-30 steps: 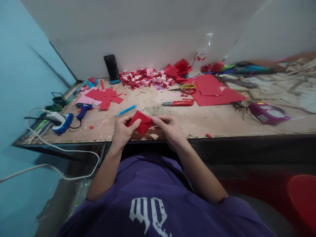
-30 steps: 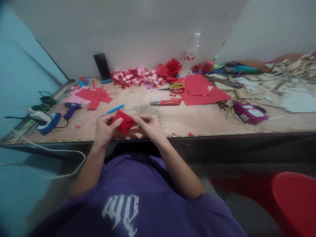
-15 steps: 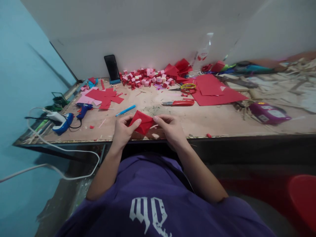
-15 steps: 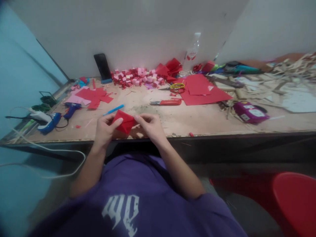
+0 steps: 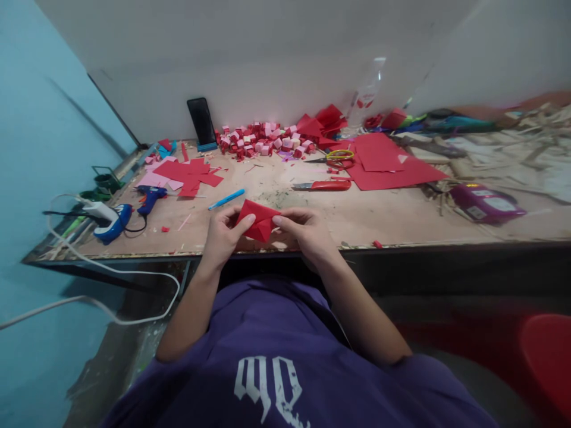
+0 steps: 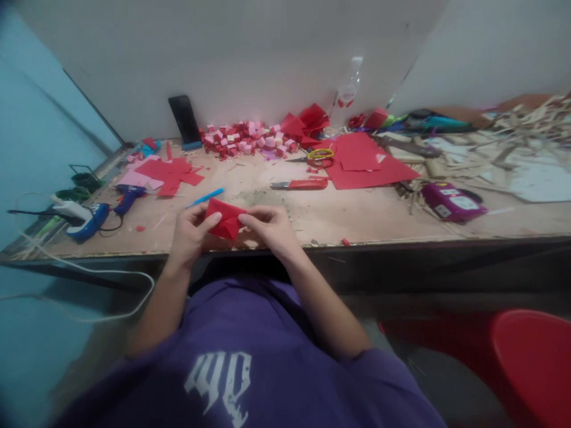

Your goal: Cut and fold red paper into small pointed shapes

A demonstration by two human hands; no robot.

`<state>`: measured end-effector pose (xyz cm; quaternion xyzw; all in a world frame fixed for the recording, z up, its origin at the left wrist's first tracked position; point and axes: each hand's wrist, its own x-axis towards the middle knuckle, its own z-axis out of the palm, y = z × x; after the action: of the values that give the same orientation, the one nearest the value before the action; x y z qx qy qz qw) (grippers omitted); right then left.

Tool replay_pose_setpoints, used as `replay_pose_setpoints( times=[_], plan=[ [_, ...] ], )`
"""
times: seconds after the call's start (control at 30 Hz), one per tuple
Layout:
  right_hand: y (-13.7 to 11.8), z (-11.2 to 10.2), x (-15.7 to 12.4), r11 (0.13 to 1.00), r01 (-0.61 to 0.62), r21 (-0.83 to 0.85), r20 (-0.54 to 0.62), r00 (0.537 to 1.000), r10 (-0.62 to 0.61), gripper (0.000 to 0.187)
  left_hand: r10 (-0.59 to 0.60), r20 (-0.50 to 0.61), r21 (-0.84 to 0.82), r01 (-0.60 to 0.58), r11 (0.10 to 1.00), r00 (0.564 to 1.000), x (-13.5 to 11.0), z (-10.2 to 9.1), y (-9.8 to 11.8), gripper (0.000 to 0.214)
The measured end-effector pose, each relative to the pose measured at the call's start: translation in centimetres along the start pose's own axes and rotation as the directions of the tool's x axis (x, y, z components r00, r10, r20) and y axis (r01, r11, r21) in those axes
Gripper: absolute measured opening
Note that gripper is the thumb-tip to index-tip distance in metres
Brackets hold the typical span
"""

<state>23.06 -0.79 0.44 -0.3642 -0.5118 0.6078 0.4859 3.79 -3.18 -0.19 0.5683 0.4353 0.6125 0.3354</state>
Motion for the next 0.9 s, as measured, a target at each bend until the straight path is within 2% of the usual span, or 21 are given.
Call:
replay_pose_setpoints(
  times=[0.1,0.3,0.67,0.9],
  plan=[
    [0.12,-0.13,0.14,1.0,0.012,-0.013,-0.026,1.0,-0.012,0.023,0.005,0.026,0.007,-0.006,1.0,1.0,-0.02,-0.05,-0.11,0.025],
    [-0.08,-0.12,0.04,1.0,-0.005,-0.027,-0.009,1.0,0.005,0.027,0.003,-0.006,0.044,-0.003,0.999,1.0,-0.01,0.01,-0.02,0.029],
    [-0.04,-0.12,0.12,0.98,0.144,-0.135,-0.049,0.987,-0.152,0.025,0.038,0.015,0.033,-0.038,0.999,0.999,-0.05,0.0,-0.35,0.024],
    [-0.36,0.04,-0.09,0.973,0.161,-0.163,-0.044,0.984,-0.17,0.027,0.027,0.013,0.057,-0.027,0.998,1.0,-0.01,-0.07,-0.1,0.026]
  ],
)
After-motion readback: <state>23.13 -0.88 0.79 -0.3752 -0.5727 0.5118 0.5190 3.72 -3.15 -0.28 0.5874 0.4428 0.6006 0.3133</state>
